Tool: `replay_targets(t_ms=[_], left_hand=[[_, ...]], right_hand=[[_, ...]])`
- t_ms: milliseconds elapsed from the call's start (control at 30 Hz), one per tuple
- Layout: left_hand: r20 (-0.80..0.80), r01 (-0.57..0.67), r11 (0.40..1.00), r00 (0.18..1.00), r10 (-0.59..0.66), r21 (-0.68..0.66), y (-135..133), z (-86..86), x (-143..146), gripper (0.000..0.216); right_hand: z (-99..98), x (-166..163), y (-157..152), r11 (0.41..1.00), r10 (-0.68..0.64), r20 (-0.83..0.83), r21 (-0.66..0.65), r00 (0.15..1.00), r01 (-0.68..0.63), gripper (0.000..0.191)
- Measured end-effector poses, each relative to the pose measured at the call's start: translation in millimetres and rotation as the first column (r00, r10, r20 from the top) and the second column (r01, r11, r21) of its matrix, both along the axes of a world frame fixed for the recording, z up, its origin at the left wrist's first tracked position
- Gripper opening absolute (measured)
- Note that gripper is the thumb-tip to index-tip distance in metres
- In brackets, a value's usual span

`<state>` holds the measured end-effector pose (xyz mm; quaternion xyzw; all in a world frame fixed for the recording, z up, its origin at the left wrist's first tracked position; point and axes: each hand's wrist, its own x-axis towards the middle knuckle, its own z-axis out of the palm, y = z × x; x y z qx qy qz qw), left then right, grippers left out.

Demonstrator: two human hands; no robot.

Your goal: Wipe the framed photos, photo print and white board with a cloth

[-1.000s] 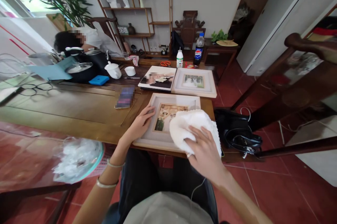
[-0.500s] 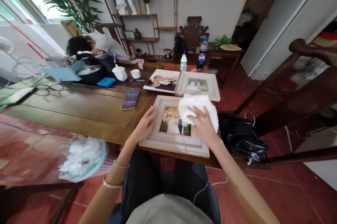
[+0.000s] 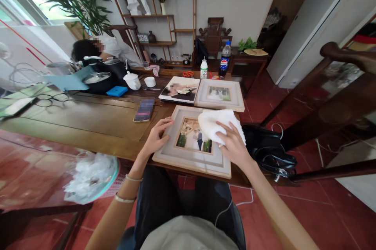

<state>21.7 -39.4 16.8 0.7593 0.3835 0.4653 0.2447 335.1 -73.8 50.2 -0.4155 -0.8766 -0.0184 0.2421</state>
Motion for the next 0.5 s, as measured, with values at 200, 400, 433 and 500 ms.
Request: replay_targets(t_ms=[200, 400, 433, 500], left_hand=[[-0.040, -0.110, 0.990, 0.993, 0.107, -0.083, 6, 8.5, -2, 0.050], [-0.105, 0.131, 0.991, 0.985, -0.134, -0.028, 14, 2.6, -6, 0.063], [-0.117, 0.166, 0.986, 0.979, -0.168, -0.024, 15, 0.3, -6, 0.064], [-0.130, 0.205, 0.978, 0.970, -0.207, -0.028, 16, -4.0, -8, 0.065]], right_hand=[[-10.6, -5, 18, 1.000, 0.025, -0.003, -0.007, 1.000, -0.025, 0.034], [-1.2, -12, 3, 0.996, 0.062, 0.003, -0.059, 0.998, -0.062, 0.041], [2.9, -16, -5, 0.993, 0.079, 0.014, -0.083, 0.997, -0.078, 0.042], [11.0, -25, -26, 0.982, 0.132, 0.043, -0.138, 0.990, -0.125, 0.044]])
